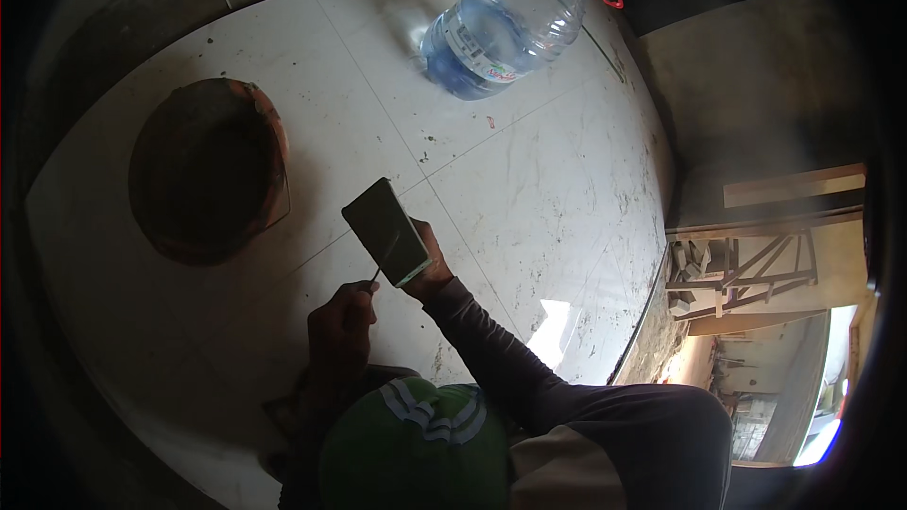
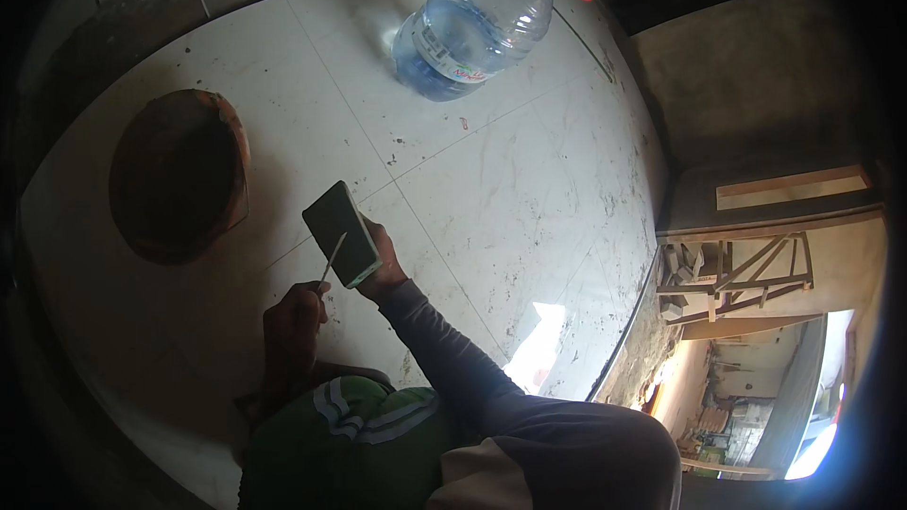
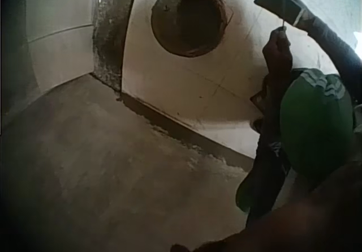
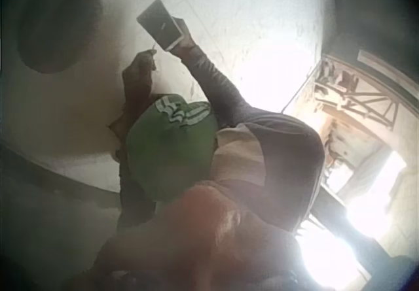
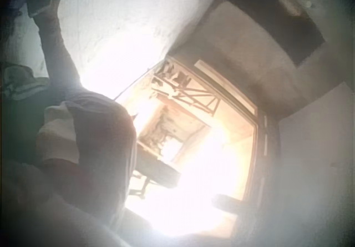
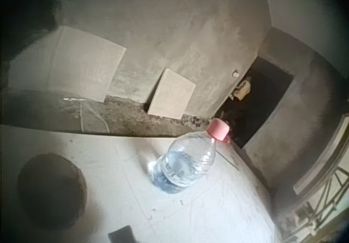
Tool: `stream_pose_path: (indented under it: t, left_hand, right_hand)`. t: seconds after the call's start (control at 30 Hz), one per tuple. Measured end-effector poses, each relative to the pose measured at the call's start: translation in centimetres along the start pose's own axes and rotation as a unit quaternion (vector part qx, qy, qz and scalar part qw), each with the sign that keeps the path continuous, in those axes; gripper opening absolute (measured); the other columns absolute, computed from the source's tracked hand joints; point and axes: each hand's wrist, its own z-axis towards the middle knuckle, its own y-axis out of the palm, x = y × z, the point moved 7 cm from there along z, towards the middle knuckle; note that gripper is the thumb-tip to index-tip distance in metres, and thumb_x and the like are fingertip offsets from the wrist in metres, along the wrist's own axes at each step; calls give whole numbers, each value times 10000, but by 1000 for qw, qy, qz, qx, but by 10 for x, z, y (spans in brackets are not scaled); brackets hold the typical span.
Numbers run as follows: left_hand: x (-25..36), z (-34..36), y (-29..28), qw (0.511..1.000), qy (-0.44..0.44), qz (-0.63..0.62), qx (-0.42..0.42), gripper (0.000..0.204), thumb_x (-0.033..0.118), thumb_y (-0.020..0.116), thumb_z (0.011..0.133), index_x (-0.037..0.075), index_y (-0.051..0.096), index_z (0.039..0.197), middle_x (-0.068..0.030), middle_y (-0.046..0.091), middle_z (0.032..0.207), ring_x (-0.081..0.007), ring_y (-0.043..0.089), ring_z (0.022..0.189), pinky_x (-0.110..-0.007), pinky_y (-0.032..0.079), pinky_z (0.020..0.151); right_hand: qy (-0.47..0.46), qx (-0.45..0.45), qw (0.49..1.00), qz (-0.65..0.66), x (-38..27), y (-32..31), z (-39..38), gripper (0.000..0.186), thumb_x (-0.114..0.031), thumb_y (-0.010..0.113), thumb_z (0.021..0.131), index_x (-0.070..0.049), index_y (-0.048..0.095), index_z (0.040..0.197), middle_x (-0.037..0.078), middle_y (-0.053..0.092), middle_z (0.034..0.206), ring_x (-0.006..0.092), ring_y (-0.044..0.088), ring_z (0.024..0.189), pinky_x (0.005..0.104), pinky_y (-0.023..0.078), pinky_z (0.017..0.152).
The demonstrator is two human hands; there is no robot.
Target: The person applies grout to the joints between tiles using a small wooden float, then wipes the excess grout from the tile surfaces and the adjacent wall using a sponge. The person also uses a putty knife to clean the sponge and the float during the process.
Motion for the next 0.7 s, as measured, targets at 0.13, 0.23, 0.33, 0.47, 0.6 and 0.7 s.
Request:
stream_pose_path:
  t: [0.13, 0.23, 0.33, 0.47, 0.6, 0.7]
  left_hand:
    - [21, 8, 9, 988, 136, 51, 60, 250, 197, 619, 1020, -21, 736, 1052, -193, 732, 867, -288, 752, 805, -374, 565, 719]
    - [8, 23, 6, 981, 151, 71, 99, 243, 216, 654, 1016, -5, 739, 1071, -165, 729, 862, -242, 720, 773, -355, 551, 700]
    - [-13, 20, -25, 977, 100, 107, 155, 253, 226, 680, 1007, -7, 741, 1083, -146, 735, 875, -186, 708, 787, -332, 542, 702]
    - [8, 7, -3, 967, 221, 46, 116, 202, 193, 676, 1001, 15, 747, 1063, -161, 723, 844, -262, 719, 713, -356, 556, 668]
    - [-23, 22, -17, 978, 105, 37, 175, 225, 211, 672, 1006, 3, 753, 1029, -164, 732, 846, -253, 717, 715, -363, 550, 666]
    - [-18, 19, -15, 984, 92, 20, 151, 246, 228, 672, 1005, 2, 761, 1044, -142, 735, 834, -200, 705, 750, -344, 549, 698]
  right_hand:
    - [107, -51, 987, 109, 23, -5, 9, 172, -54, 621, 986, 9, 660, 1141, 82, 722, 1031, 149, 681, 905, 325, 574, 778]
    - [177, 8, 976, 129, 23, -15, -4, 85, -2, 695, 920, -14, 689, 1004, 69, 715, 869, 150, 668, 748, 308, 541, 640]
    - [153, 6, 984, 91, 21, -3, -7, 101, 6, 733, 886, -17, 695, 977, 68, 724, 838, 163, 674, 708, 295, 530, 600]
    - [-55, -28, 961, -269, -6, 3, -7, 137, -18, 748, 863, -8, 693, 987, 73, 742, 920, 182, 704, 796, 317, 559, 681]
    - [174, -2, 980, -94, 31, -18, -10, 160, -69, 757, 870, -32, 704, 1016, 72, 745, 1038, 235, 720, 949, 375, 571, 831]
    - [67, 46, 993, -87, 29, -25, -10, 150, -53, 743, 870, -41, 717, 1017, 75, 743, 981, 242, 715, 891, 372, 569, 789]
